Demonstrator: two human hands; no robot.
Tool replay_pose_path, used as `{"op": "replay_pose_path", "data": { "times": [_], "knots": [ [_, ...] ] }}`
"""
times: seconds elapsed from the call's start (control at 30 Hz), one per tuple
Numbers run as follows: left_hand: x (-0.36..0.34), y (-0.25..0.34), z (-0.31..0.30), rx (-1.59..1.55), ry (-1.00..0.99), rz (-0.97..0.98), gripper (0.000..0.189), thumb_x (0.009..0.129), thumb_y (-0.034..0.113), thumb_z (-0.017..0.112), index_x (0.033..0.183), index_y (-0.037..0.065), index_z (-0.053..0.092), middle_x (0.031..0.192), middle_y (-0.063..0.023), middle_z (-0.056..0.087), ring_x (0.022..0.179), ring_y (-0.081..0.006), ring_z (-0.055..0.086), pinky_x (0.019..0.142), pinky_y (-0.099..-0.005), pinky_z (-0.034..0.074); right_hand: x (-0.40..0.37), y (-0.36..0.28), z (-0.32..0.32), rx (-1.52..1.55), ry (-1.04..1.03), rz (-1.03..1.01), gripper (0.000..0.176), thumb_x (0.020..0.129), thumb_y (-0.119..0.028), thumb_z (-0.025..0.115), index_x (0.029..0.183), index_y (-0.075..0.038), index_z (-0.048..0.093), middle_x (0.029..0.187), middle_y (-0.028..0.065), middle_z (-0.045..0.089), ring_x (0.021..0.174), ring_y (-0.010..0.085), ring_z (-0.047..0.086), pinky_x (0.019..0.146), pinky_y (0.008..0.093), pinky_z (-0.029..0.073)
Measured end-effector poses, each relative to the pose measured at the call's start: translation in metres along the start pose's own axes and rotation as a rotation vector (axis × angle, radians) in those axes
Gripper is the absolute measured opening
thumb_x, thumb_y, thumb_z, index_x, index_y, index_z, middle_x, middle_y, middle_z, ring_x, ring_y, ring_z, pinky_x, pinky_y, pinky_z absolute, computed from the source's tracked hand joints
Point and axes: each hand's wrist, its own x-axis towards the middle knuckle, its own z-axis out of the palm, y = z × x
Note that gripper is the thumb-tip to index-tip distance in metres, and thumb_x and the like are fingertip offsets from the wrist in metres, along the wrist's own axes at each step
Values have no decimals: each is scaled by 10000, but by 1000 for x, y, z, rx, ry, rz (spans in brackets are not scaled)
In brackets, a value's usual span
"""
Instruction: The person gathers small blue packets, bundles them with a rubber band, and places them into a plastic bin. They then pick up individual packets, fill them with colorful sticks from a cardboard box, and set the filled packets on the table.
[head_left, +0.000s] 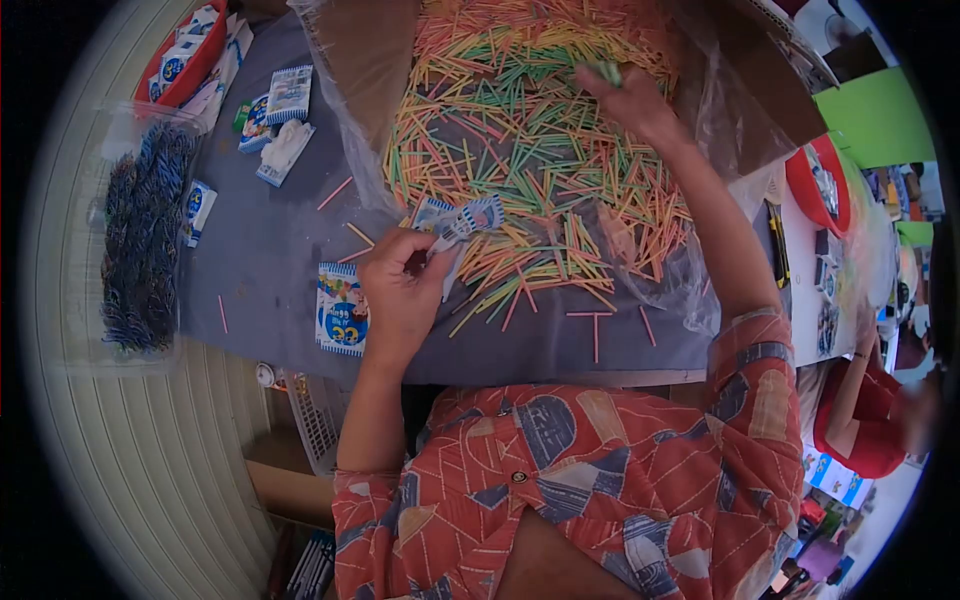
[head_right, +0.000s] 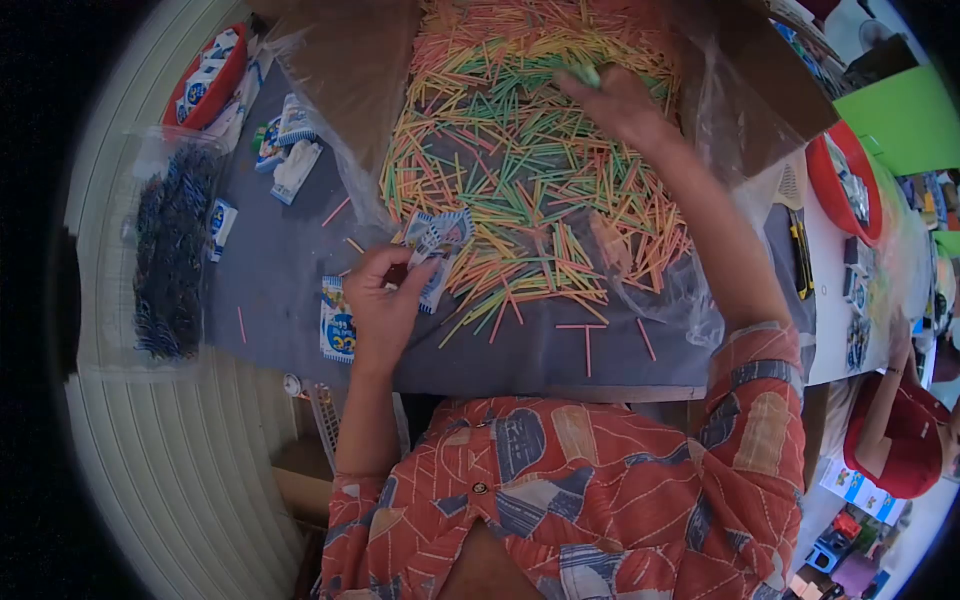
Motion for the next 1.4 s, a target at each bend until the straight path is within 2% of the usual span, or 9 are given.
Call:
{"op": "replay_pose_path", "data": {
  "times": [0.07, 0.13, 0.23, 0.33, 0.67, 0.73, 0.97, 1.03, 1.4],
  "knots": [
    [8, 2, 5, -145, -16, -58, 164, 765, -7, 807, 848, -11, 666, 776, -20, 605, 659, -68, 548, 574, -236, 443, -13, -11, 8, 397, -32, 137, 470, 1004, -490, 504, 992, -82, 736, 676, 11, 624, 618, 136, 589, 738, 346, 448],
    [16, -1, 13, -225, -29, -77, 158, 770, -3, 808, 843, -9, 668, 768, -4, 607, 660, -57, 540, 575, -232, 440, -30, -25, 24, 709, 78, -176, 619, 1048, -549, 311, 1069, -71, 704, 799, 21, 685, 791, 130, 623, 799, 314, 441],
    [24, -6, 23, -305, -54, -138, 147, 776, -1, 807, 838, -5, 674, 751, 14, 615, 661, -46, 534, 578, -226, 439, -49, -61, 25, 1125, -95, -193, 670, 1060, -537, 223, 1142, -41, 667, 939, 51, 717, 957, 142, 616, 879, 350, 448],
    [24, -8, 32, -352, -73, -197, 136, 780, -7, 802, 840, -4, 680, 737, 11, 627, 662, -44, 542, 583, -224, 447, -56, -94, 23, 1122, -138, -465, 699, 1050, -571, 228, 1157, -8, 629, 972, 103, 692, 1039, 232, 617, 962, 429, 454],
    [43, 8, 49, -488, -83, -106, 122, 783, -27, 787, 841, -14, 681, 775, -8, 656, 667, -65, 581, 579, -237, 473, -56, -109, 36, 703, -166, -372, 741, 1023, -633, 224, 1110, -67, 694, 1109, 67, 683, 1079, 215, 608, 947, 390, 462],
    [53, 7, 54, -378, -69, -16, 131, 772, -27, 791, 840, -14, 679, 763, -21, 651, 663, -79, 586, 574, -244, 473, -57, -108, 28, 686, -95, -330, 588, 1020, -554, 401, 1073, -70, 730, 987, 63, 701, 962, 174, 627, 870, 339, 489],
    [72, 9, 65, -238, -28, 128, 150, 749, -19, 800, 828, -16, 673, 740, -52, 629, 643, -123, 594, 565, -270, 475, -43, -105, 17, 553, -56, -482, 507, 986, -491, 542, 1080, -26, 720, 999, 102, 700, 943, 191, 636, 874, 344, 494],
    [76, 9, 68, -221, -33, 144, 155, 748, -14, 805, 828, -16, 673, 742, -50, 626, 646, -121, 592, 573, -269, 476, -39, -101, 19, 522, -184, -397, 563, 991, -534, 477, 1164, -41, 688, 1183, 103, 658, 1114, 261, 599, 986, 402, 449],
    [122, -11, 109, -478, -145, 8, 186, 779, 22, 811, 918, -14, 693, 806, -22, 682, 719, -78, 586, 650, -238, 484, -1, -73, 12, 935, 51, -373, 556, 996, -458, 529, 1350, -30, 558, 1204, 105, 648, 1135, 193, 589, 990, 344, 457]
  ]
}}
